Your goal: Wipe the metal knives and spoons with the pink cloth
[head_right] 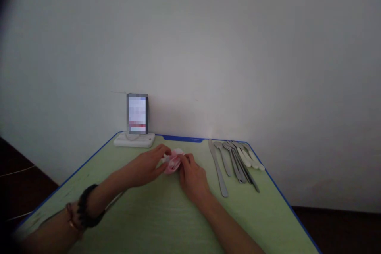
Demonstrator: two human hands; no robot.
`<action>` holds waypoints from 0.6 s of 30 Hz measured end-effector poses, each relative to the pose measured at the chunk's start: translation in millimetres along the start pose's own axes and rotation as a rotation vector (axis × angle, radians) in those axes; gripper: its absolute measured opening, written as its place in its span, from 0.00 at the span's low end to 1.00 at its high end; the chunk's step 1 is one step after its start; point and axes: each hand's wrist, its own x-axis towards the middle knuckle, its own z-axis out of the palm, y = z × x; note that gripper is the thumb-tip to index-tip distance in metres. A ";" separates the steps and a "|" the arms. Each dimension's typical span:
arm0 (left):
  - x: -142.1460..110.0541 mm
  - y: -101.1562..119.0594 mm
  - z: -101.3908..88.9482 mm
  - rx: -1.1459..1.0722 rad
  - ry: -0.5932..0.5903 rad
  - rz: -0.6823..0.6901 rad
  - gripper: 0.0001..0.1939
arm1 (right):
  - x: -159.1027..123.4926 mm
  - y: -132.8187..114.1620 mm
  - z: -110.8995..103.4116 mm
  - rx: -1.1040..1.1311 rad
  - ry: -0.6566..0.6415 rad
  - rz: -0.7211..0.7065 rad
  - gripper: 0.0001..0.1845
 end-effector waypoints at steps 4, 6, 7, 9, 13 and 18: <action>-13.7 -39.6 -24.4 0.110 -0.305 -0.144 0.13 | 0.8 1.7 -3.1 -0.028 -0.038 -0.030 0.30; -27.5 -55.3 -17.2 0.161 -0.313 -0.169 0.21 | 1.3 1.1 -3.2 -0.024 -0.039 -0.020 0.33; -36.0 -60.5 -9.6 0.198 -0.280 -0.166 0.27 | 1.4 0.8 -2.9 -0.020 -0.035 -0.014 0.34; -54.7 -65.6 9.5 0.252 -0.182 -0.137 0.32 | 1.6 0.5 -1.9 -0.013 -0.029 -0.014 0.34; -85.5 -64.3 37.6 0.332 -0.032 -0.089 0.30 | 1.5 0.8 -1.0 -0.012 -0.024 -0.022 0.32; -92.2 -60.4 43.1 0.413 0.076 -0.172 0.31 | -0.4 0.7 -1.6 -0.018 -0.022 -0.013 0.32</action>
